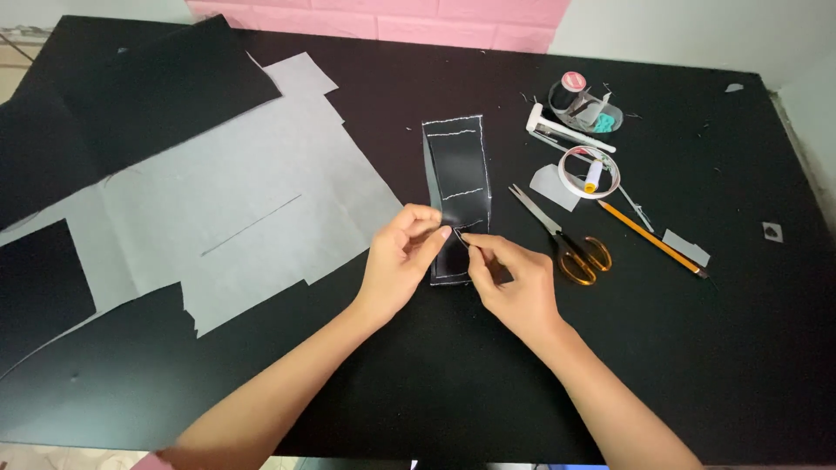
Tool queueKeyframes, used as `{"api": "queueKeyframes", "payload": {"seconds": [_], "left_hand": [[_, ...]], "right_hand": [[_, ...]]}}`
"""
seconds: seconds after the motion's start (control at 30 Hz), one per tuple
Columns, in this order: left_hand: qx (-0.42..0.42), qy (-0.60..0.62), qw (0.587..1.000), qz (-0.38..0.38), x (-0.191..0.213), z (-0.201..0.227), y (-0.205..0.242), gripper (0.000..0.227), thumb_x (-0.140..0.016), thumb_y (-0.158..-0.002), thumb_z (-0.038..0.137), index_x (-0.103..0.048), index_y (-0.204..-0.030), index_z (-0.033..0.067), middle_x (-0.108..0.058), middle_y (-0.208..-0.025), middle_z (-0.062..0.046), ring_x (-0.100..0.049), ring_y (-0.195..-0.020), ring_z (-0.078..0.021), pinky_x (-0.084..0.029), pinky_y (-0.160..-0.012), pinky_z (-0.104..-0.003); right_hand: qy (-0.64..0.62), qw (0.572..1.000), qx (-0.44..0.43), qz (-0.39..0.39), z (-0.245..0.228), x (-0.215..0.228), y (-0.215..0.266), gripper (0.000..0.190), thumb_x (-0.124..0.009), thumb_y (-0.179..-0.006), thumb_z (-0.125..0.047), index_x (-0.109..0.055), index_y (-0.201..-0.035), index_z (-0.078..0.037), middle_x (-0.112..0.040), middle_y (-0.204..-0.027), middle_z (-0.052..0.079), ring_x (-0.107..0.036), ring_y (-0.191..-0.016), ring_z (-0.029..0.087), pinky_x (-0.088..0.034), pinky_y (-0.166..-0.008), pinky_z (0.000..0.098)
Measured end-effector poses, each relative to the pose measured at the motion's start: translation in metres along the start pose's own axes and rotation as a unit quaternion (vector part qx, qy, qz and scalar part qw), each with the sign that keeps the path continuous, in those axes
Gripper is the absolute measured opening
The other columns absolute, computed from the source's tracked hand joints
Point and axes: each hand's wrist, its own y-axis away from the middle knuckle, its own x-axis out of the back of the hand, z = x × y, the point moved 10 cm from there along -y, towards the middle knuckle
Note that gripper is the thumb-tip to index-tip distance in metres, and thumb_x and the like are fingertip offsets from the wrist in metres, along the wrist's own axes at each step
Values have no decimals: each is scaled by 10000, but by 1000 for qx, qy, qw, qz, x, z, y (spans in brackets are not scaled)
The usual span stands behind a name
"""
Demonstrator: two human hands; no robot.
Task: Hand-sewing and folding leather pieces to assemble a wallet on a workbench.
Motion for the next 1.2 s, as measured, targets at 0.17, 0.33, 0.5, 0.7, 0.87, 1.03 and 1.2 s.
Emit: {"api": "queueKeyframes", "payload": {"seconds": [0.17, 0.33, 0.5, 0.7, 0.87, 1.03, 1.2], "left_hand": [[-20, -15, 1000, 2, 0, 9, 2, 70, -685, -987, 100, -673, -1048, 68, -803, -969, -115, -705, -849, -108, -622, -775, -299], [-26, -36, 999, -2, -1, 15, 4, 70, -679, -984, 85, -686, -1046, 54, -807, -970, -147, -743, -840, -150, -626, -765, -314], [-40, -49, 998, -1, -2, 20, 6, 57, -678, -985, 84, -688, -1032, 54, -807, -926, -138, -704, -760, -123, -600, -715, -298], [-50, -69, 996, 3, -2, 36, 6, 54, -689, -975, 92, -701, -1023, 69, -805, -909, -156, -722, -738, -141, -586, -684, -290], [-64, -104, 992, 5, -3, 53, 9, 74, -690, -954, 44, -753, -995, 47, -793, -799, -143, -754, -706, -212, -594, -620, -340], [-135, -176, 975, 3, -9, 65, 13, 94, -697, -950, 35, -770, -982, 85, -769, -762, -108, -734, -656, -214, -585, -587, -299], [-202, -210, 957, -21, -17, 77, 24, 137, -701, -934, 22, -786, -972, 123, -734, -740, -92, -698, -622, -236, -575, -554, -333]], "right_hand": [[23, 1000, 2, -2, -7, 2, -1, 194, -664, -883, 68, -795, -1011, 4, -714, -584, 124, -669, -478, 226, -543, -446, 315], [29, 999, 17, -6, -12, 2, -2, 193, -663, -884, 74, -785, -1025, 23, -724, -602, 162, -678, -486, 257, -542, -441, 329], [29, 999, 22, -1, -13, 3, -2, 187, -670, -876, 77, -790, -1003, 12, -725, -599, 154, -683, -484, 258, -542, -446, 315], [37, 999, 24, 3, -21, 4, -7, 176, -678, -872, 76, -788, -1000, 24, -725, -598, 149, -687, -489, 243, -552, -446, 314], [54, 998, -4, -9, -7, 2, -3, 162, -667, -905, 38, -792, -983, -28, -720, -568, 113, -657, -443, 194, -539, -410, 287], [73, 997, -2, -13, -1, -1, 0, 150, -653, -920, 40, -782, -978, -11, -701, -550, 124, -640, -430, 193, -514, -400, 281], [100, 995, 19, 18, -11, 5, 8, 136, -671, -890, 65, -772, -921, -20, -699, -556, 137, -656, -438, 217, -514, -406, 297]]}}
